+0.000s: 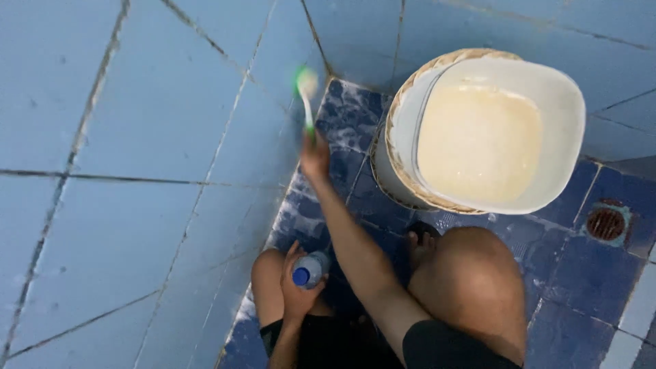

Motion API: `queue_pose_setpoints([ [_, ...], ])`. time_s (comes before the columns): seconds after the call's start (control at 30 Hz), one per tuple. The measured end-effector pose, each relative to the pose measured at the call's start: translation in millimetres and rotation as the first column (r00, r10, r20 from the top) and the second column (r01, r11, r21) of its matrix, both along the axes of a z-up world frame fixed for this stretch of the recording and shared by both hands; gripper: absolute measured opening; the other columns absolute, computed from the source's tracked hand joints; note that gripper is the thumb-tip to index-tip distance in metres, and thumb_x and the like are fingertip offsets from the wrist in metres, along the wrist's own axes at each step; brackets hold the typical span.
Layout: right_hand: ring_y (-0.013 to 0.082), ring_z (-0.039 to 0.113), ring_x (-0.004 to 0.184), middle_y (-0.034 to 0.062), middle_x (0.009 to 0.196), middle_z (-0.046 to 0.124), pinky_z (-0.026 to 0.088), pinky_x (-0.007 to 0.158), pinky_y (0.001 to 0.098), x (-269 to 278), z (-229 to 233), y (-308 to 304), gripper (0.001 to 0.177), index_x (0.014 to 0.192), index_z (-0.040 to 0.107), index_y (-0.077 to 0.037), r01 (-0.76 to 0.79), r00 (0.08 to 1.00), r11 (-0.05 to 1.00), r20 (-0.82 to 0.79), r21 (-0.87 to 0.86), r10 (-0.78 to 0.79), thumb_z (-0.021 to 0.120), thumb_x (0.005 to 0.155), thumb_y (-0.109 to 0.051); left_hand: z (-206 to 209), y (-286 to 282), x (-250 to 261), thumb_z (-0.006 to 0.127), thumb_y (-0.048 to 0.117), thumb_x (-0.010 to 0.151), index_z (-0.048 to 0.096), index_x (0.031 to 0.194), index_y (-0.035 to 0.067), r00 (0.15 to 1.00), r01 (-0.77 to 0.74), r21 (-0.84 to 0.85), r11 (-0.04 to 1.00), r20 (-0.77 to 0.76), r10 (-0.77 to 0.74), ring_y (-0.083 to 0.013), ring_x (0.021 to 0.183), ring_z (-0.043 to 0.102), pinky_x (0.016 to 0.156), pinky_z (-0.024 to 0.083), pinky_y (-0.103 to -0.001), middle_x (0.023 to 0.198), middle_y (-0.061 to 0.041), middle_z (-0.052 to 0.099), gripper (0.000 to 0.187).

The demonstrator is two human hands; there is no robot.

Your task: Scrubbing the tiled walls of a bathroom using a brush and water from a bottle.

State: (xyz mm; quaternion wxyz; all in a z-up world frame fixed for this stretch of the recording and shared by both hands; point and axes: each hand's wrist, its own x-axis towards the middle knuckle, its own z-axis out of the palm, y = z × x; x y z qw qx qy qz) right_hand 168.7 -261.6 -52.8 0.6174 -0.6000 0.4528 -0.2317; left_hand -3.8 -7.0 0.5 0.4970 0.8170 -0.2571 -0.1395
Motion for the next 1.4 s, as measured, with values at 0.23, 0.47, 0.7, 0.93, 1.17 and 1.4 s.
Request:
queue_pose_setpoints([
  [0.23,0.0058,0.039,0.053,-0.0067,0.067,0.042,0.031,0.045,0.0286,-4,137,-47,0.066,0.153,0.047,-0.006,-0.162,0.925,0.982,0.332,-0.096,0.185,0.045,0.102,-0.047,-9,-3,5,0.091,0.026,0.068,0.059,0.122,0.001,1.000,-0.001,0.019,1.000,0.024,0.001,-0.0385,0.137,0.054,0.115,0.041,-0.048,0.147,-0.026,0.053,0.068],
  [0.47,0.0190,0.045,0.047,0.0036,0.056,0.046,0.029,0.048,0.0415,-33,-94,-49,0.050,0.072,0.051,-0.014,-0.170,0.963,0.983,-0.198,0.073,0.181,0.038,0.093,-0.057,-6,-1,-6,0.092,0.028,0.072,0.050,0.141,0.005,0.991,-0.090,-0.055,0.994,-0.103,0.084,-0.0314,0.134,0.056,0.118,0.041,-0.042,0.148,-0.016,0.054,0.083],
  [0.7,0.0219,0.051,0.045,0.0050,0.055,0.049,0.033,0.047,0.0424,-74,-144,-11,0.053,0.073,0.053,-0.016,-0.186,0.951,0.979,-0.235,0.086,0.201,0.037,0.087,-0.065,-21,-15,3,0.097,0.025,0.073,0.062,0.126,0.008,0.999,-0.042,-0.145,0.988,0.006,0.043,-0.0403,0.132,0.057,0.109,0.046,-0.062,0.152,-0.017,0.048,0.065],
  [0.93,0.0267,0.057,0.057,0.0084,0.064,0.057,0.036,0.054,0.0451,-93,-158,-6,0.050,0.078,0.059,-0.015,-0.189,0.907,0.977,-0.363,0.100,0.212,0.039,0.088,-0.059,-24,-23,-3,0.101,0.038,0.070,0.063,0.127,0.009,0.995,-0.091,-0.153,0.984,0.018,0.095,-0.0445,0.133,0.055,0.108,0.046,-0.063,0.152,-0.020,0.049,0.075],
  [1.17,0.0247,0.052,0.054,0.0061,0.065,0.054,0.035,0.047,0.0429,3,-4,-63,0.041,0.096,0.068,-0.013,-0.036,0.983,0.995,-0.174,0.097,0.053,0.043,0.092,-0.046,-8,-29,3,0.087,0.043,0.072,0.047,0.149,0.007,0.993,-0.029,-0.113,0.993,-0.114,0.016,-0.0288,0.126,0.059,0.111,0.045,-0.039,0.139,-0.013,0.058,0.094],
  [1.4,0.0105,0.037,0.061,0.0000,0.072,0.049,0.031,0.060,0.0345,25,174,-111,0.043,0.131,0.064,-0.018,0.018,0.895,0.881,0.400,-0.473,0.196,0.043,0.108,-0.047,4,-31,6,0.091,0.026,0.069,0.059,0.122,0.004,0.997,-0.024,-0.018,1.000,-0.070,0.023,-0.0379,0.135,0.055,0.112,0.044,-0.048,0.150,-0.023,0.051,0.066],
])
